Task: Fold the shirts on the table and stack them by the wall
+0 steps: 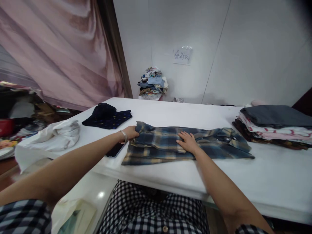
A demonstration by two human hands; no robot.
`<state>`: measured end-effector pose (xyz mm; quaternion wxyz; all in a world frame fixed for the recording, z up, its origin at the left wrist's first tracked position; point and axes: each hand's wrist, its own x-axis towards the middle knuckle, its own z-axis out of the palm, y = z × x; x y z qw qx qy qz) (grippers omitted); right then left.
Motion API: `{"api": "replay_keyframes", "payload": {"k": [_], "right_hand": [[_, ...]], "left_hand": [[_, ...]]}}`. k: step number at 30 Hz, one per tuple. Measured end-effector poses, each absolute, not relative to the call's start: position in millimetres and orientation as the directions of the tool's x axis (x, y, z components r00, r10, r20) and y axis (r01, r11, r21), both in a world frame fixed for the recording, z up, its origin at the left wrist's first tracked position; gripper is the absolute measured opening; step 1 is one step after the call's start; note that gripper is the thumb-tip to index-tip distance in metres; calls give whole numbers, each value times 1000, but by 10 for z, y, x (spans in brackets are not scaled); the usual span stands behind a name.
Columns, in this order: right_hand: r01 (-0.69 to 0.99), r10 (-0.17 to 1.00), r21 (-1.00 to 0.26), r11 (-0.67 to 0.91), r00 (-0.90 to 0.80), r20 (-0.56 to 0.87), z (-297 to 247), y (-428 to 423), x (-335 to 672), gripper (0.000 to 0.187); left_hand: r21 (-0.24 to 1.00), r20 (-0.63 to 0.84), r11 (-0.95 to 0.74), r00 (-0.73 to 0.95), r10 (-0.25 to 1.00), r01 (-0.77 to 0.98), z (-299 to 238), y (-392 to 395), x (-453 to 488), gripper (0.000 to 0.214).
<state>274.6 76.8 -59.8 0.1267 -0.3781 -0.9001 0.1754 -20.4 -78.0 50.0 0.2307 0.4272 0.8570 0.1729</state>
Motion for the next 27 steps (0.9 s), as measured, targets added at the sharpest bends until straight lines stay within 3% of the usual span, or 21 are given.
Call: {"api": "replay_keyframes", "payload": {"k": [4,9,15,18,22,25,27], "right_hand": [[552,731,-523,650,-642,231,-627,776,2728,51],[253,825,-815,520,-395,404,-611,876,2748,47],[5,947,-959,282,-162,278,-575,1076,2945,62],[-85,974,-982,167,-142,178,-551,1118,3006,61],[-109,965,-974,199,-153,214,-518,1121,2987,56],[-39,948,-960,276,-154,279,-518,1118,2962,51],[78,943,-944,319,-128,308,-530,1112,2956,48]], "left_hand": [[581,-335,564,-460,823,587,911,-494,38,24],[713,-340,483,-352,872,508,1030,102,719,27],[815,-281,374,-262,923,443,412,483,1522,58],[820,-173,302,-292,941,486,256,476,1480,59],[759,-61,327,-439,897,563,290,345,998,55],[704,-167,480,-535,828,523,270,167,696,60],[684,-284,560,-536,795,467,193,59,652,51]]}}
